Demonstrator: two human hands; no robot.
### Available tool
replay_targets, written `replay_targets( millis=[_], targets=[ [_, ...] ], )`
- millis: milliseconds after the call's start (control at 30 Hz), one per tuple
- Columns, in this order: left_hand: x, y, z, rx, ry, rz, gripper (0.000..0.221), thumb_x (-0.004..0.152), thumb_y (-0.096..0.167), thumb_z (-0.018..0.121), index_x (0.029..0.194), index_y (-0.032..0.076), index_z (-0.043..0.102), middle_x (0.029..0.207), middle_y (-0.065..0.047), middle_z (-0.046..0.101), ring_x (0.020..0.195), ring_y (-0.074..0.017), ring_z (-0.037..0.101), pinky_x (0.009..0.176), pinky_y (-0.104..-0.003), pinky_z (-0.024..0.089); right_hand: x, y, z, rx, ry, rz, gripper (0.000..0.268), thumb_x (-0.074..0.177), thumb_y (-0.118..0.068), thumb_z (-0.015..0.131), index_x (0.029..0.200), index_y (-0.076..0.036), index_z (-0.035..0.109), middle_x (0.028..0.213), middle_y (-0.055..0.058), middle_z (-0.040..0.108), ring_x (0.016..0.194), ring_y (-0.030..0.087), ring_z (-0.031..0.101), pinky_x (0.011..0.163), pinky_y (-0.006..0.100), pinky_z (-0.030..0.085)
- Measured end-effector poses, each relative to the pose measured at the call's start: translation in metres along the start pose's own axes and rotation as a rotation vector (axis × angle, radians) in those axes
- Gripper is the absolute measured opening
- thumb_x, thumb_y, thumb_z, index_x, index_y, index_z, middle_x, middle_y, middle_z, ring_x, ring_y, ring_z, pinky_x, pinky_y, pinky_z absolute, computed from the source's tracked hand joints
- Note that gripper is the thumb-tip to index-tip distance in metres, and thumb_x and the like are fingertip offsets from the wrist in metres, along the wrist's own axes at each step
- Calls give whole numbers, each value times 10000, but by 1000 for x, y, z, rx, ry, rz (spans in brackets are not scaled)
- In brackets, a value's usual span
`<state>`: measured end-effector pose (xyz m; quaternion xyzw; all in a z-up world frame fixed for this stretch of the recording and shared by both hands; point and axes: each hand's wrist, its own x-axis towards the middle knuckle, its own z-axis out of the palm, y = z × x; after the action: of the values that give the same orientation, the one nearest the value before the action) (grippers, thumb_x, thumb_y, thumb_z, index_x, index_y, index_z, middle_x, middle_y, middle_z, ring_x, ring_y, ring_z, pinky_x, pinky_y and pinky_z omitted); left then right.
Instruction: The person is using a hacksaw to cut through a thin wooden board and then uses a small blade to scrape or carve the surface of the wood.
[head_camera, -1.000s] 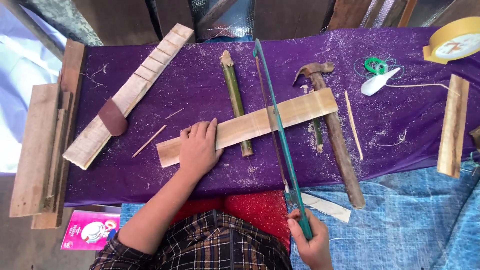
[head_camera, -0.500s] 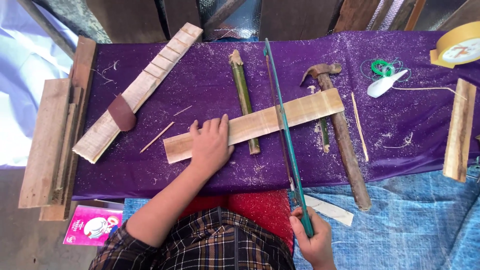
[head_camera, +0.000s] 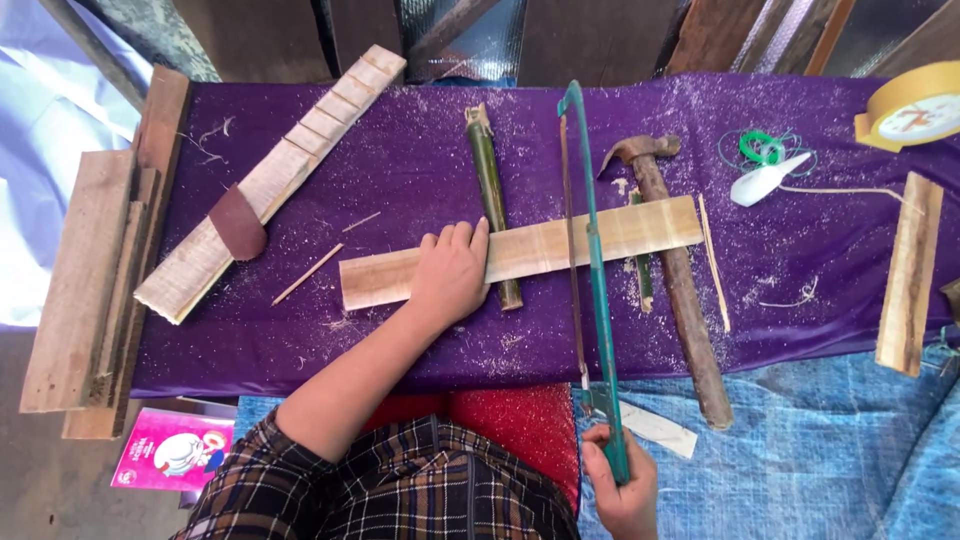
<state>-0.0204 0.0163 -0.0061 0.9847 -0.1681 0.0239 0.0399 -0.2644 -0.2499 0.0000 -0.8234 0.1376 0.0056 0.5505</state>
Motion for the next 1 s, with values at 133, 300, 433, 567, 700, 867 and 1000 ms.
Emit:
replay_targets(
  millis=[133, 300, 433, 567, 700, 867, 1000],
  targets=[
    [2, 2, -3, 38, -110, -4, 645, 952, 160, 376, 1582, 23, 338, 1140, -121, 560, 996, -276, 550, 807, -426, 446, 1, 1, -1, 33, 1, 9, 204, 890, -228, 673, 947, -42, 736, 761, 57, 720, 609, 174, 641, 574, 323, 562],
    [4, 13, -24, 108, -196, -51, 620, 1014, 197, 388, 1615, 77, 298, 1132, -80, 574, 972, -233, 559, 808, -396, 487, -3, 5, 2, 159, 10, -11, 163, 915, -171, 651, 923, -19, 707, 647, 65, 612, 585, 192, 594, 553, 330, 532],
    [5, 16, -18, 217, -201, -34, 624, 1018, 186, 334, 1627, 63, 272, 1044, -68, 554, 862, -204, 515, 732, -372, 461, 0, 7, 4, 442, 140, -26, 157, 912, -82, 634, 945, 71, 647, 681, 184, 544, 574, 254, 539, 494, 362, 436],
    [7, 17, -26, 194, -272, -36, 633, 1034, 195, 338, 1642, 57, 227, 1076, -79, 553, 902, -212, 525, 787, -400, 484, -5, -1, 5, 483, 109, -124, 213, 949, -126, 616, 979, 84, 635, 624, 143, 509, 533, 250, 517, 467, 354, 438],
    [7, 19, -18, 206, -220, -39, 614, 1037, 212, 347, 1626, 61, 264, 1066, -71, 552, 886, -208, 523, 751, -389, 469, -13, 23, -2, 679, 51, -100, 267, 940, -168, 669, 1045, 77, 649, 646, 150, 538, 516, 262, 518, 449, 409, 416],
    [7, 17, -19, 217, -222, -41, 625, 1032, 213, 338, 1632, 60, 250, 1066, -73, 539, 883, -206, 509, 736, -384, 457, -11, 19, 3, 667, 23, -61, 249, 936, -133, 655, 1033, 96, 641, 646, 163, 537, 524, 281, 529, 455, 421, 428],
    [7, 16, -21, 188, -251, -31, 632, 1031, 175, 331, 1642, 50, 233, 1068, -73, 535, 888, -198, 504, 766, -380, 465, -13, 11, 1, 500, 37, 39, 201, 944, -116, 635, 964, 83, 650, 661, 172, 541, 566, 286, 535, 493, 422, 444]
  ],
)
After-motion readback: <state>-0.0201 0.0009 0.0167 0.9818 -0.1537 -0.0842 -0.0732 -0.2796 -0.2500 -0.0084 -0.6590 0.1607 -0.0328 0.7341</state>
